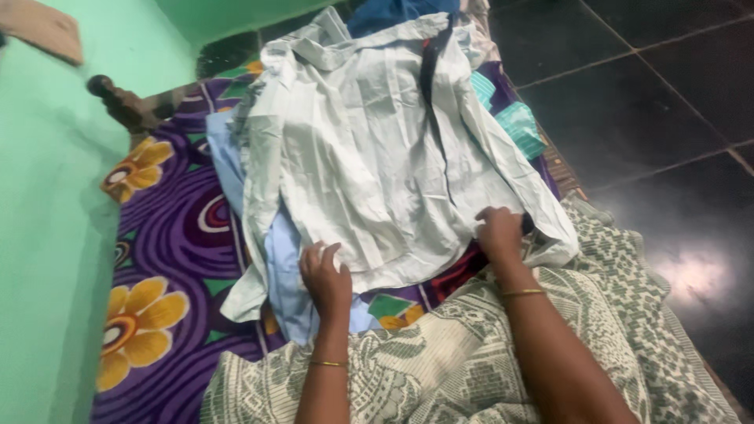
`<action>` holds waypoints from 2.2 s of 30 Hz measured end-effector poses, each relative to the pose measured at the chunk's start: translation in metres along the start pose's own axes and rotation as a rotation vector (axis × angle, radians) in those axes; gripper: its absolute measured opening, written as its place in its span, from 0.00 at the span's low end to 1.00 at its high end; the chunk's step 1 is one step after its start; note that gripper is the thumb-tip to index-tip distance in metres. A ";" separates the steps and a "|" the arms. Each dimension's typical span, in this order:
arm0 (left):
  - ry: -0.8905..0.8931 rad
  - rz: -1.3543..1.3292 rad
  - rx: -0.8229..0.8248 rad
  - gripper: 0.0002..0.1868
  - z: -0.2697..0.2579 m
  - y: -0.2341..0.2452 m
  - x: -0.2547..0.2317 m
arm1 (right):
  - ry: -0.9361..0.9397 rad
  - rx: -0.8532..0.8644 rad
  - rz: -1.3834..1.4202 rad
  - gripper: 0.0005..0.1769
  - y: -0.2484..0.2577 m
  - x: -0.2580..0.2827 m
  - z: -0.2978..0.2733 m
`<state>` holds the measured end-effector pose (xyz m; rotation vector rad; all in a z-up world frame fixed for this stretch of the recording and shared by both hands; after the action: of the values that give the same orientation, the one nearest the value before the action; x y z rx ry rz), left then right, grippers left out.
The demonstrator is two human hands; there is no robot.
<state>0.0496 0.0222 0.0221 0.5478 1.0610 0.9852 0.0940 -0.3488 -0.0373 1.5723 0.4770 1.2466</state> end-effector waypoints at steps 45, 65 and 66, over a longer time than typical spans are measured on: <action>-0.155 -0.317 0.042 0.15 0.048 -0.059 -0.051 | 0.089 0.017 0.358 0.17 0.003 0.117 -0.014; -0.133 -0.270 0.003 0.05 0.065 -0.074 -0.050 | -0.335 0.894 1.061 0.11 -0.064 0.077 -0.016; -0.132 -0.279 -0.005 0.06 0.064 -0.075 -0.050 | -0.328 0.879 1.068 0.09 -0.065 0.076 -0.018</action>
<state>0.1301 -0.0533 0.0134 0.4407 0.9858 0.6971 0.1249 -0.2546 -0.0595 2.9470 -0.1288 1.5650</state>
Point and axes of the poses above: each hand's wrist, its own z-axis towards the middle knuckle, its own y-axis out of the back of the hand, x = y × z, the point moved 4 cm from there along z, towards the middle knuckle, and after that the axes turned 6 degrees about -y, right-handed, at the moved point
